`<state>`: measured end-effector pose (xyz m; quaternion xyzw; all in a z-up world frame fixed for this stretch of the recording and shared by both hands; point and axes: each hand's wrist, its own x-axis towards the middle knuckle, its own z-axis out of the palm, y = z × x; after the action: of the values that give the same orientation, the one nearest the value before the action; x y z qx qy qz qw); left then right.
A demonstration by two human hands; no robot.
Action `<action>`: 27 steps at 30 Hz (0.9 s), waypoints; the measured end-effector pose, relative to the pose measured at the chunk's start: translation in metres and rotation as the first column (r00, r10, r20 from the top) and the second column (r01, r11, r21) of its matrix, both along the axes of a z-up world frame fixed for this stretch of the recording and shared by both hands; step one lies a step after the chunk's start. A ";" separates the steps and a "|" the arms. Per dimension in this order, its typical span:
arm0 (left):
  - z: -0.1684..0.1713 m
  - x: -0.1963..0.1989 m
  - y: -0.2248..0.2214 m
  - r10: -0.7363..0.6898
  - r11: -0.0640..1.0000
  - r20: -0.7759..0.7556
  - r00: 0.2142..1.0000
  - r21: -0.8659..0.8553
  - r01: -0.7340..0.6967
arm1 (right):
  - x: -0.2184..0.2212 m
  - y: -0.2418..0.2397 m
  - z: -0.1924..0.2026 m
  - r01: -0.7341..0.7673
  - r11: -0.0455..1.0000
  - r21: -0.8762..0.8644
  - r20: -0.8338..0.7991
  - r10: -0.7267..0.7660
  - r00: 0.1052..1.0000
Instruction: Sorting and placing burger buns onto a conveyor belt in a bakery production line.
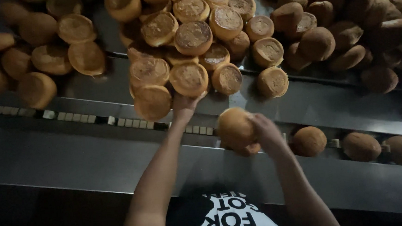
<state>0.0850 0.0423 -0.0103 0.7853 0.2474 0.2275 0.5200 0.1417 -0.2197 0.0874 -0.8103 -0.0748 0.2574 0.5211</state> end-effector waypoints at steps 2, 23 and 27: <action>-0.028 0.008 0.011 -0.001 0.994 -0.040 0.999 0.106 0.005 | -0.013 0.009 -0.007 -0.038 0.993 -0.116 -0.074 0.029 0.997; 0.086 -0.109 -0.010 -0.377 0.907 -0.530 0.760 -0.376 0.187 | -0.002 -0.082 -0.039 -0.109 0.908 -0.406 0.516 0.326 0.792; 0.099 -0.148 -0.058 -0.035 0.999 -0.464 0.885 -0.050 0.013 | -0.039 -0.032 -0.068 -0.485 0.808 -0.335 0.526 0.587 0.615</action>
<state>-0.0625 -0.0161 0.0885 0.8078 0.3599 0.0208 0.4664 0.1028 -0.2516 0.0198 -0.8270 -0.4560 0.1329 0.3007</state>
